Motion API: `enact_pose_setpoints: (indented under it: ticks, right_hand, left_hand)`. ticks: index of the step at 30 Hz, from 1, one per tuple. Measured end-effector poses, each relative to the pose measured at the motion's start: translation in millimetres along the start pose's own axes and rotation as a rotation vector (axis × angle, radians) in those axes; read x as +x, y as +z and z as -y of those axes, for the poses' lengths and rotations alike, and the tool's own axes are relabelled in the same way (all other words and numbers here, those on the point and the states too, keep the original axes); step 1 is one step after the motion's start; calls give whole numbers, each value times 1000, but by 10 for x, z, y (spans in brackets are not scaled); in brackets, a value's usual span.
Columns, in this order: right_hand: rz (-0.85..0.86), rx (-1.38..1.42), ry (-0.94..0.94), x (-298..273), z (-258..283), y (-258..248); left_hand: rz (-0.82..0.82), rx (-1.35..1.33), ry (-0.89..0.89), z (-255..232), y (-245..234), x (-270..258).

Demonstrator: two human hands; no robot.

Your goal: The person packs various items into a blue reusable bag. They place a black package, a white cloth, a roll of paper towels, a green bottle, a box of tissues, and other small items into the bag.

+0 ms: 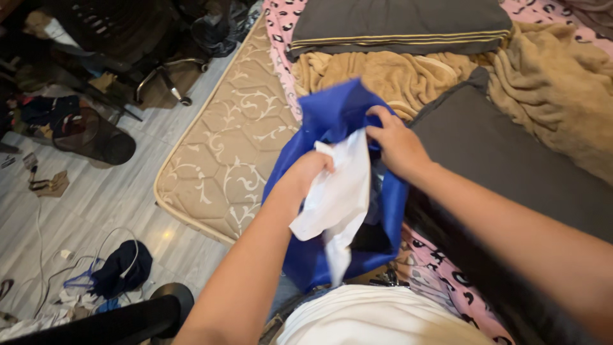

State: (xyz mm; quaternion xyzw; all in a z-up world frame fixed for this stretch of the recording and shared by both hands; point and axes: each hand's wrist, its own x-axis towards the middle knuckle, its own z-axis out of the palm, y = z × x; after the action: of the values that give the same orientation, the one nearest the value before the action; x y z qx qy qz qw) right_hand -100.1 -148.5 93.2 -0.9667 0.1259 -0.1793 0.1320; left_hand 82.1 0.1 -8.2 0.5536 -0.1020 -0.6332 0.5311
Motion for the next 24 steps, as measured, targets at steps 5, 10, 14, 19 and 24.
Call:
enact_pose_setpoints:
  ticks: [5,10,14,19,24]
  right_hand:
    - [-193,423,129,-54,136,-417]
    - [-300,663,256,-62,439,-755]
    - [-234,787,317,-238,497,-938]
    - [-314,1177,510,-499,304,-906]
    - [-224,1060,376,-457,357,-817]
  left_hand:
    - [-221,360,-139,651,-489,835]
    - [-267,9,-212,354,-376,775]
    - [-285,-279,-102,-19,-377,735]
    - [-262,-322,-44,34,-489,1078]
    - [-461,-77,64,294,-286,1407]
